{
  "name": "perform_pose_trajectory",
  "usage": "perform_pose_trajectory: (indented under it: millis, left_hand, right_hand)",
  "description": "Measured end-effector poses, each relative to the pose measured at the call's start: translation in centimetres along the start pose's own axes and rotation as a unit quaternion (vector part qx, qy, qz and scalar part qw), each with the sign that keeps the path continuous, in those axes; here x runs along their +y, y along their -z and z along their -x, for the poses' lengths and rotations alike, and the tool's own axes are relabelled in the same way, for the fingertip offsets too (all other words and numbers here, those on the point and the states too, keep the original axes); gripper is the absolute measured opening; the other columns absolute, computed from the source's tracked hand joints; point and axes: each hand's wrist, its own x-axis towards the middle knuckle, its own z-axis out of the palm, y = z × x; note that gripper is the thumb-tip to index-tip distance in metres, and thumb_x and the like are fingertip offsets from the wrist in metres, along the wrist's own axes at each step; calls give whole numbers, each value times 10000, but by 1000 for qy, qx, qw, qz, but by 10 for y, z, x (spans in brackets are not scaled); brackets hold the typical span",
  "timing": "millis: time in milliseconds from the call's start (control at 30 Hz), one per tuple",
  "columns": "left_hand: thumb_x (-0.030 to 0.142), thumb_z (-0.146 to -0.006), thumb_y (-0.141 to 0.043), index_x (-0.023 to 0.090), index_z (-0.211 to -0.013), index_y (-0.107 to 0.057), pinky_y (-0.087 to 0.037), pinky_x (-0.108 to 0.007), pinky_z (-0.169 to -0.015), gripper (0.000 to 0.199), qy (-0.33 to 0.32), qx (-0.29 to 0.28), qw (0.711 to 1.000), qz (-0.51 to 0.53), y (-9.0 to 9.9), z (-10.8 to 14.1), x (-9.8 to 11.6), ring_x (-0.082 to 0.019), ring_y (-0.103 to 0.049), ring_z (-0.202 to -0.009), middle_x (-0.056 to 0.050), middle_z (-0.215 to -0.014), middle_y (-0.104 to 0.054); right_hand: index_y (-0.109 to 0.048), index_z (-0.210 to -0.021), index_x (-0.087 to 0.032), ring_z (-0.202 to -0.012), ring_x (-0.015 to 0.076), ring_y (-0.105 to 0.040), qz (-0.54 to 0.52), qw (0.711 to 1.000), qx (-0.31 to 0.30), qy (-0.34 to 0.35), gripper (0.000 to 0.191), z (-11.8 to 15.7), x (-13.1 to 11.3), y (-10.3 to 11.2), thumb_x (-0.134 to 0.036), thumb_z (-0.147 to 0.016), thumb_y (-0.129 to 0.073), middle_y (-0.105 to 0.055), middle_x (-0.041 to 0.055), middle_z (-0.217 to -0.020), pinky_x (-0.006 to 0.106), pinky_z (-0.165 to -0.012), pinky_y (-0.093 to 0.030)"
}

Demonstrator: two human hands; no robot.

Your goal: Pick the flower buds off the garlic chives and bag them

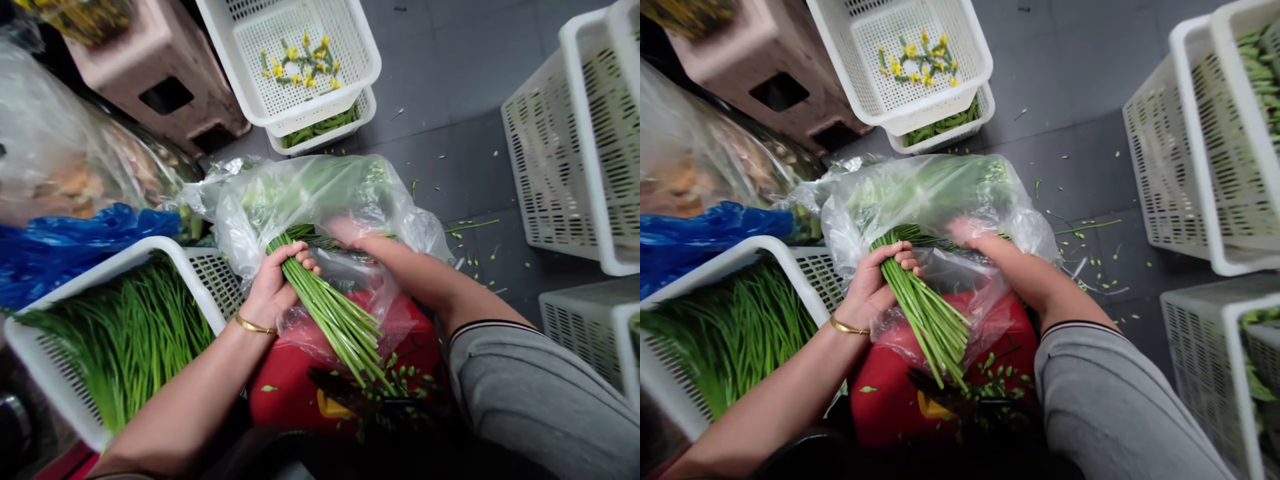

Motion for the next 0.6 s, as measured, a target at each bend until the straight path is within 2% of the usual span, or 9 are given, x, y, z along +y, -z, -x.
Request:
perform_pose_trajectory:
  millis: [67, 200, 300, 433, 500, 600]
  left_hand:
    - [96, -767, -567, 149, -672, -510, -499, -207, -491, 123, 0, -5, 1000, 0, 0, 0, 0, -63, -473, -418, 79, -477, -419]
    - [93, -790, -526, 142, -667, -523, -501, -216, -489, 132, 5, -3, 1000, 9, 0, 0, -1, -66, -469, -414, 71, -473, -427]
    - [92, -787, -535, 135, -684, -548, -519, -229, -511, 113, 6, -6, 1000, 10, 1, -1, -1, -74, -496, -437, 60, -491, -461]
    - [107, -780, -571, 134, -704, -574, -535, -239, -533, 81, 15, -9, 1000, 10, 1, -2, -1, -85, -527, -465, 52, -505, -491]
    - [113, -782, -578, 134, -701, -576, -541, -243, -536, 83, 19, -5, 1000, 8, 1, -2, -1, -87, -533, -467, 50, -506, -501]
    - [114, -790, -569, 131, -697, -577, -549, -248, -536, 95, 18, 2, 1000, 1, 1, -2, -2, -87, -539, -464, 49, -504, -509]
  right_hand:
    - [-556, -1291, -81, -1172, 254, -568, -6, 1000, 0, 11, 484, -3, -12, 0, -298, -862, -611, -590, 193, -1300, 307, -953, -439]
    - [-623, -1182, -110, -1073, 229, -619, -18, 1000, -22, 11, 330, -13, -28, 2, -264, -903, -539, -658, 145, -1194, 289, -874, -470]
    - [-589, -1224, -128, -1027, 179, -630, -23, 999, -31, -7, 317, -9, -11, 11, -253, -966, -454, -656, 117, -1181, 277, -867, -488]
    - [-554, -1245, -147, -1011, 193, -621, -6, 998, -29, -55, 366, 12, 31, 18, -360, -947, -533, -614, 95, -1184, 394, -870, -532]
    - [-579, -1204, -151, -1029, 201, -612, 3, 998, -30, -64, 359, 25, 43, 12, -377, -926, -570, -599, 96, -1196, 405, -875, -535]
    - [-583, -1203, -147, -1059, 207, -603, 11, 998, -29, -63, 356, 36, 42, -10, -362, -919, -581, -595, 106, -1219, 407, -901, -522]
